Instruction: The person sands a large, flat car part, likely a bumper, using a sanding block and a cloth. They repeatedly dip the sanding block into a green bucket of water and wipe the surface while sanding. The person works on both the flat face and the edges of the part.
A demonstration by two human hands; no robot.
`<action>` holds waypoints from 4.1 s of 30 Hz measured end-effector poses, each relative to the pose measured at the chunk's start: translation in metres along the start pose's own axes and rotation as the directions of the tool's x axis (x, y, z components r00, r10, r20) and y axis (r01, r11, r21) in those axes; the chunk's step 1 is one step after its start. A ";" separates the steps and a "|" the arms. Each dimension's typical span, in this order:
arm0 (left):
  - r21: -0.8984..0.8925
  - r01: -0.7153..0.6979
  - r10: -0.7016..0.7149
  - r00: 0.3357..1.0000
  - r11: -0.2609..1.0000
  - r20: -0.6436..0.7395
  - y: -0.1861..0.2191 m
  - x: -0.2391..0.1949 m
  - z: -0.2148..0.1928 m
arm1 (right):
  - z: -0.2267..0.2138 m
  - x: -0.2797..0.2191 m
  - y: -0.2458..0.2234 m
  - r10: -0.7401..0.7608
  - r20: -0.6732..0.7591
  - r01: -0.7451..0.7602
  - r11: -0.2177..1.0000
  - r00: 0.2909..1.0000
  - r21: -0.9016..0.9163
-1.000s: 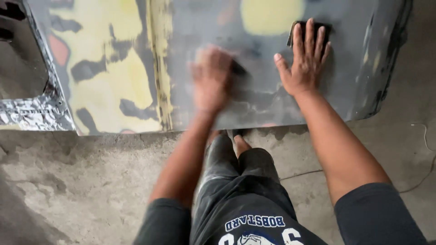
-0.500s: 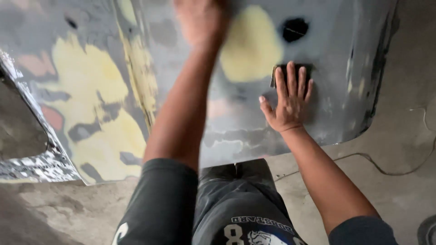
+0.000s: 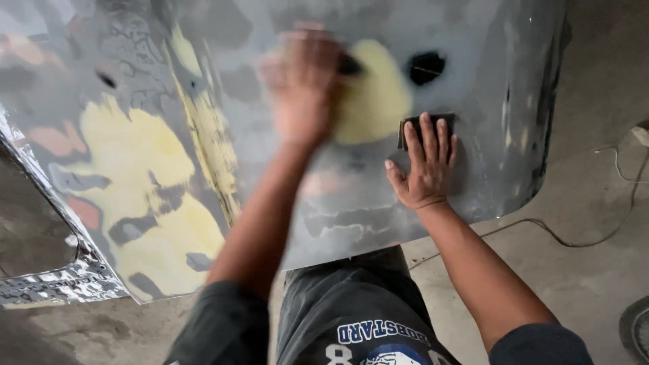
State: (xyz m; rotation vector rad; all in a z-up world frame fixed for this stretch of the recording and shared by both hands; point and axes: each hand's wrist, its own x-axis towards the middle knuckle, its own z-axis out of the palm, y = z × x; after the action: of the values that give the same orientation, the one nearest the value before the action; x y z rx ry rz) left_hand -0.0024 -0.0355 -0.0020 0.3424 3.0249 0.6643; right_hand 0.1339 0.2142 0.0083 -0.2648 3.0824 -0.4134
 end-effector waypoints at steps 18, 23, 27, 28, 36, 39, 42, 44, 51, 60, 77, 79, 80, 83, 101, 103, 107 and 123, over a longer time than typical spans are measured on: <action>-0.140 -0.093 0.106 0.990 0.986 0.091 0.084 -0.051 0.018 | -0.007 0.003 -0.007 0.173 -0.083 -0.168 0.983 0.981 0.070; 0.082 0.279 -0.285 0.957 0.957 0.061 -0.010 -0.092 -0.009 | -0.004 0.003 0.000 0.118 -0.101 -0.111 0.991 0.988 0.071; -0.028 0.493 -0.470 0.810 0.870 -0.350 -0.009 -0.069 0.022 | -0.005 -0.003 0.008 0.088 -0.050 -0.085 0.994 0.995 0.064; -0.053 0.465 -0.444 0.797 0.884 -0.410 0.000 -0.060 0.030 | -0.007 -0.003 0.006 0.106 -0.007 -0.105 0.991 0.994 0.086; -0.110 -0.011 -0.004 0.991 0.994 -0.133 0.210 -0.087 0.080 | -0.021 -0.067 0.103 0.064 0.016 -0.064 0.998 0.998 0.001; -0.126 -0.046 0.039 0.998 0.991 -0.055 0.217 -0.143 0.072 | -0.031 -0.079 0.116 0.038 0.050 -0.038 0.999 0.998 0.006; 0.171 0.021 -0.016 0.999 0.985 -0.033 0.152 -0.204 0.080 | -0.028 -0.079 0.111 0.036 0.042 -0.036 0.999 0.998 0.021; 0.467 0.112 -0.086 0.993 0.877 -0.076 0.097 -0.244 0.077 | -0.023 -0.081 0.111 0.033 0.013 -0.033 0.999 0.999 0.008; 0.019 0.691 -0.636 0.676 0.723 -0.371 0.078 -0.256 0.089 | -0.023 -0.083 0.116 -0.025 0.005 0.025 0.999 1.000 0.039; -0.107 0.123 -0.131 0.989 0.987 -0.070 0.218 -0.255 0.080 | -0.026 -0.103 0.094 -0.012 0.047 0.013 1.000 0.999 -0.015; -0.082 0.392 -0.396 0.858 0.916 -0.328 0.058 -0.379 0.053 | 0.037 -0.165 -0.095 -0.208 0.048 0.204 0.976 0.977 0.081; -0.147 0.262 -0.291 0.927 0.954 -0.238 0.064 -0.372 0.036 | 0.036 -0.166 -0.120 -0.308 0.085 0.303 0.951 0.948 0.070; -0.147 0.263 -0.292 0.925 0.954 -0.245 0.054 -0.376 0.029 | 0.037 -0.170 -0.133 -0.313 0.081 0.308 0.949 0.946 0.068; -0.203 0.281 -0.323 0.921 0.938 -0.217 0.018 -0.384 0.003 | 0.033 -0.180 -0.173 -0.452 0.097 0.452 0.892 0.887 0.028; -0.761 0.442 -0.631 0.774 0.474 0.057 -0.052 -0.516 -0.049 | 0.051 -0.177 -0.258 -0.271 0.352 -0.128 0.601 0.896 0.789; -0.966 0.256 -0.615 0.766 0.022 0.189 -0.052 -0.510 -0.048 | 0.021 -0.190 -0.318 -0.373 0.496 -0.404 0.299 0.784 0.864; -0.988 -0.023 -0.512 0.857 -0.153 0.059 -0.063 -0.512 -0.057 | 0.045 -0.193 -0.335 -0.406 0.491 -0.432 0.232 0.771 0.871; -0.988 0.111 -0.972 0.221 0.110 -0.084 -0.130 -0.529 -0.029 | 0.156 -0.122 -0.408 -0.794 0.179 0.803 0.596 0.581 0.034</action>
State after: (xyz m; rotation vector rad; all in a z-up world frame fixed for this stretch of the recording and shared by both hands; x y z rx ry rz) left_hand 0.4845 -0.2786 -0.0415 -1.7802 2.0463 2.4834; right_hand 0.3282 -0.1931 -0.0348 -1.6318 2.5898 -0.2759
